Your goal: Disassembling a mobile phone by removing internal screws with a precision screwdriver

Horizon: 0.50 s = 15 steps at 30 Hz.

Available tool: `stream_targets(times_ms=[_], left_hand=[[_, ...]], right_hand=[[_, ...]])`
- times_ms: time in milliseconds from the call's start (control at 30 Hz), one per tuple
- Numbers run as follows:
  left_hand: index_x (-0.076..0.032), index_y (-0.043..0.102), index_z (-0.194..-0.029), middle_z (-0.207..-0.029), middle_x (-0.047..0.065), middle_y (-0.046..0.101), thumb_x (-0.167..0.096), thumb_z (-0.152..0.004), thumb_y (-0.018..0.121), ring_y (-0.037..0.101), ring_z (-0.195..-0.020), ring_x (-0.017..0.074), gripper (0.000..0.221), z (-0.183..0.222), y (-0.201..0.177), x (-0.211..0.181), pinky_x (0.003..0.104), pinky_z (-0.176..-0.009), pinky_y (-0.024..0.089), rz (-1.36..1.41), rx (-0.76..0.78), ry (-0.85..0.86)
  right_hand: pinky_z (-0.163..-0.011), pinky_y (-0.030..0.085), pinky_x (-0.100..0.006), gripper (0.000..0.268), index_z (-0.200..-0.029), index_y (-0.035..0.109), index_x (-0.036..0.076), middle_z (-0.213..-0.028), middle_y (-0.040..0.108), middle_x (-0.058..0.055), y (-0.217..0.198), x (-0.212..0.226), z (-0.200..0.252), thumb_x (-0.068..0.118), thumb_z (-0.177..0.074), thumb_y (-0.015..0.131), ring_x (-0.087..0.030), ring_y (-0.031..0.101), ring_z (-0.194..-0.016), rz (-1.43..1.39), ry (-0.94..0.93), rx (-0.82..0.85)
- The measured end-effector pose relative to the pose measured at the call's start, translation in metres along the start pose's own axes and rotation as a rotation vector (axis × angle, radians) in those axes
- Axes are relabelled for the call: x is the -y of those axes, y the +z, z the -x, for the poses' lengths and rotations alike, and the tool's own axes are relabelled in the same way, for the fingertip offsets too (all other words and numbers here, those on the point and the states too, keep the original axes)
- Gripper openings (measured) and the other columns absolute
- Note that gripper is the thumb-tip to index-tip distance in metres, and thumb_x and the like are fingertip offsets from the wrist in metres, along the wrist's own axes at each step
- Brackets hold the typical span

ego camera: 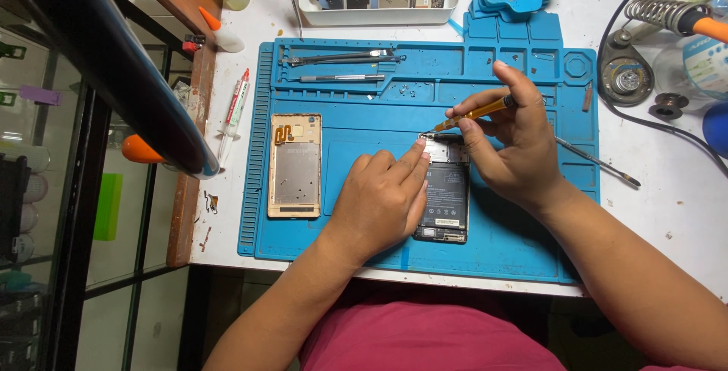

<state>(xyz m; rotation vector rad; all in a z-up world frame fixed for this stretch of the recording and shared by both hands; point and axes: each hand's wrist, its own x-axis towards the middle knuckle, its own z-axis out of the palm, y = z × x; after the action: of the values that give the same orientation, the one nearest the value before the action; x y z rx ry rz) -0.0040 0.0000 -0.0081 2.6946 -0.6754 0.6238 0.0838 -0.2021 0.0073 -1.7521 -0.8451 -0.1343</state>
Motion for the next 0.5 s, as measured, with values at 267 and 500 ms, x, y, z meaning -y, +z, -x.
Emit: stream_targets(times_ms=[267, 500], left_hand=[[-0.003, 0.073, -0.125, -0.136, 0.016, 0.069, -0.019, -0.091, 0.070, 0.058, -0.081, 0.0257, 0.038, 0.002, 0.002, 0.000, 0.040, -0.065, 0.044, 0.003, 0.001, 0.004], [-0.005, 0.075, -0.123, -0.133, 0.014, 0.071, -0.022, -0.093, 0.071, 0.058, -0.082, 0.0249, 0.035, 0.003, -0.002, -0.001, 0.039, -0.066, 0.044, -0.062, -0.006, 0.038]], right_hand=[[-0.096, 0.064, -0.037, 0.063, -0.155, 0.026, 0.003, -0.116, 0.064, -0.022, -0.004, 0.004, -0.005, -0.009, -0.104, 0.061, -0.030, 0.073, -0.110, 0.098, -0.019, 0.061], [-0.096, 0.060, -0.038, 0.059, -0.157, 0.035, 0.004, -0.138, 0.059, -0.023, -0.027, 0.025, -0.043, -0.010, -0.103, 0.055, -0.031, 0.067, -0.121, 0.282, -0.163, 0.406]])
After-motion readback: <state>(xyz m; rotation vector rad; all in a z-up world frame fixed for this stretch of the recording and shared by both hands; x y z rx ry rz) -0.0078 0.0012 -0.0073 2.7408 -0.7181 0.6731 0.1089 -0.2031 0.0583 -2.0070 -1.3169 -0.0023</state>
